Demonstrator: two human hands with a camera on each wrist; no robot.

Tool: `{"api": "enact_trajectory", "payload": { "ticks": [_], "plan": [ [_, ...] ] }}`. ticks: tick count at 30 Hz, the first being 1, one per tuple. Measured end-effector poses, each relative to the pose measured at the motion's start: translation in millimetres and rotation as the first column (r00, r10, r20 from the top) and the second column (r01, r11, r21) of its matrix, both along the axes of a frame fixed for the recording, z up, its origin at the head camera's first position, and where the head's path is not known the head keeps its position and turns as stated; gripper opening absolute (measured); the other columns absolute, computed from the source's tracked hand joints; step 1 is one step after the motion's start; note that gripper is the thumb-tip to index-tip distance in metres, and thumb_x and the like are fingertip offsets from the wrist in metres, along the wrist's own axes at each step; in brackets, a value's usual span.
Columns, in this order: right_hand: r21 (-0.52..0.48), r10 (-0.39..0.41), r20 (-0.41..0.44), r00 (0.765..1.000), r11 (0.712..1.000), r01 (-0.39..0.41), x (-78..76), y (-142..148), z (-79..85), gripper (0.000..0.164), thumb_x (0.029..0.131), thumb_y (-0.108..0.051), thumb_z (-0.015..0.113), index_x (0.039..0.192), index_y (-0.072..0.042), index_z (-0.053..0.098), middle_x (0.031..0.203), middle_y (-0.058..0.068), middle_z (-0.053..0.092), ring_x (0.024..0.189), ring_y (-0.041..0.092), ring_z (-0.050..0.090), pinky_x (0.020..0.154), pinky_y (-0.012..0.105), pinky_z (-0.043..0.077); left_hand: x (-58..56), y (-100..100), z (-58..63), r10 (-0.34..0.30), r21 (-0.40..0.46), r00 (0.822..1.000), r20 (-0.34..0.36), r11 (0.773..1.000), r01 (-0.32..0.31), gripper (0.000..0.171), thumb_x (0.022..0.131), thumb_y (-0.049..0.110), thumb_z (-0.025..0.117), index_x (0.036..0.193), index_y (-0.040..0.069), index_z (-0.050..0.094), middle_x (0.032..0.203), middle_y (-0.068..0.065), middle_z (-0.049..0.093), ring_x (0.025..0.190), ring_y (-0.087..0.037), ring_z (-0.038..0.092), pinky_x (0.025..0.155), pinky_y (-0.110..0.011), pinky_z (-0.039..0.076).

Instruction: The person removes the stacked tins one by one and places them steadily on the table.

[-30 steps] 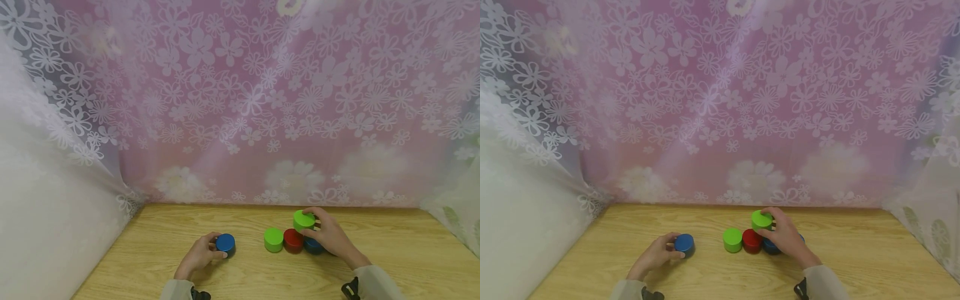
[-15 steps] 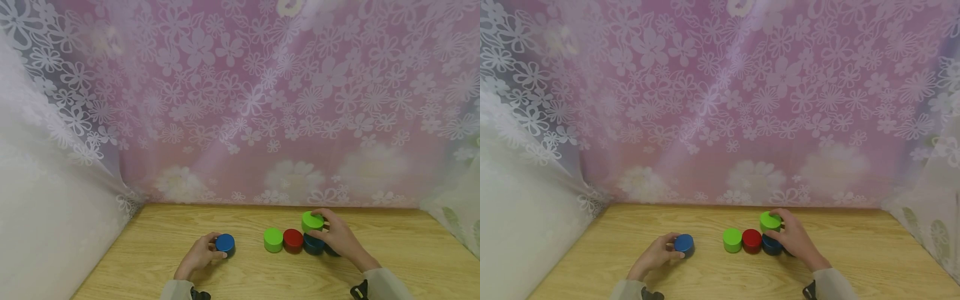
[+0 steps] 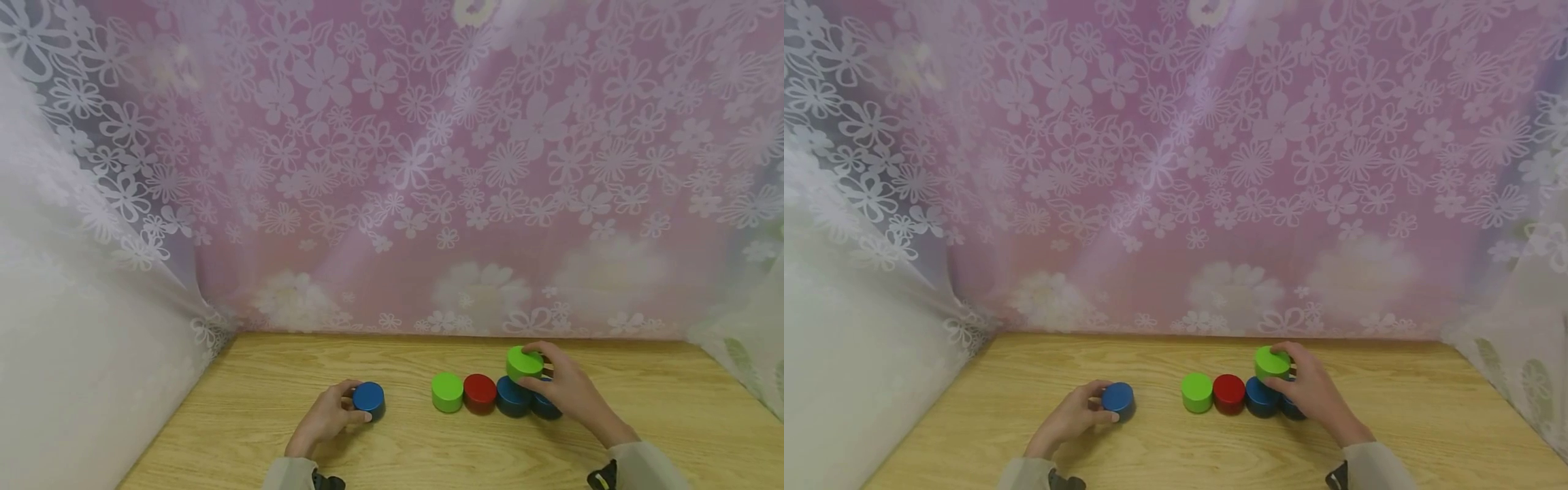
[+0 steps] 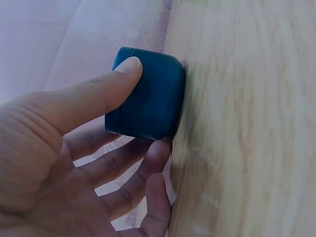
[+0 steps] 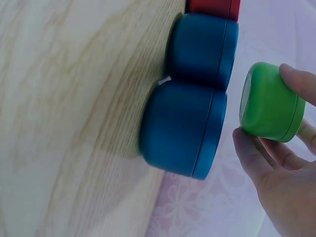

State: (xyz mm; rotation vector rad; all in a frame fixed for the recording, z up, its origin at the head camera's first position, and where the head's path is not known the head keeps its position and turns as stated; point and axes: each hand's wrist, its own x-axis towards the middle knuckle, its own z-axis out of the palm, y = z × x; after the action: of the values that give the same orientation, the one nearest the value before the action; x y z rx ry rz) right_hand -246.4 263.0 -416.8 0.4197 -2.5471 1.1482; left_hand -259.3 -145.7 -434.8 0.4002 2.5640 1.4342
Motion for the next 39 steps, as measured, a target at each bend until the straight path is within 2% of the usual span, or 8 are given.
{"api": "enact_trajectory", "payload": {
  "ticks": [10, 20, 39],
  "plan": [
    [0.011, -0.011, 0.017, 1.0, 1.0, 0.011, 1.2, 13, -0.9, 0.052, 0.083, 0.0, 0.083, 0.125, 0.011, 0.055, 0.124, 0.032, 0.057, 0.11, 0.049, 0.058, 0.085, 0.057, 0.055, -0.1, 0, -0.6, -0.001, -0.005, 1.0, 0.004, 1.0, 0.001, 0.062, 0.087, 0.006, 0.08, 0.139, -0.011, 0.051, 0.128, -0.029, 0.058, 0.111, -0.044, 0.062, 0.081, -0.048, 0.057],
    [0.026, -0.029, 0.025, 0.999, 0.999, 0.028, 3.8, 23, -0.3, 0.05, 0.082, 0.003, 0.081, 0.125, 0.012, 0.056, 0.123, 0.032, 0.057, 0.108, 0.049, 0.059, 0.083, 0.057, 0.056, -0.9, -1, -1.8, 0.001, -0.015, 1.0, -0.003, 1.0, -0.001, 0.062, 0.087, 0.006, 0.08, 0.139, -0.011, 0.051, 0.126, -0.028, 0.059, 0.11, -0.043, 0.062, 0.082, -0.049, 0.056],
    [0.059, -0.045, 0.035, 0.998, 0.997, 0.043, 6.9, 42, -1.5, 0.051, 0.084, -0.002, 0.082, 0.125, 0.011, 0.056, 0.123, 0.033, 0.057, 0.109, 0.051, 0.058, 0.083, 0.058, 0.056, 0.0, -1, 0.4, -0.004, 0.0, 1.0, 0.001, 1.0, 0.004, 0.062, 0.088, 0.006, 0.08, 0.14, -0.011, 0.05, 0.128, -0.028, 0.059, 0.112, -0.045, 0.061, 0.083, -0.049, 0.056]
  ]
}}
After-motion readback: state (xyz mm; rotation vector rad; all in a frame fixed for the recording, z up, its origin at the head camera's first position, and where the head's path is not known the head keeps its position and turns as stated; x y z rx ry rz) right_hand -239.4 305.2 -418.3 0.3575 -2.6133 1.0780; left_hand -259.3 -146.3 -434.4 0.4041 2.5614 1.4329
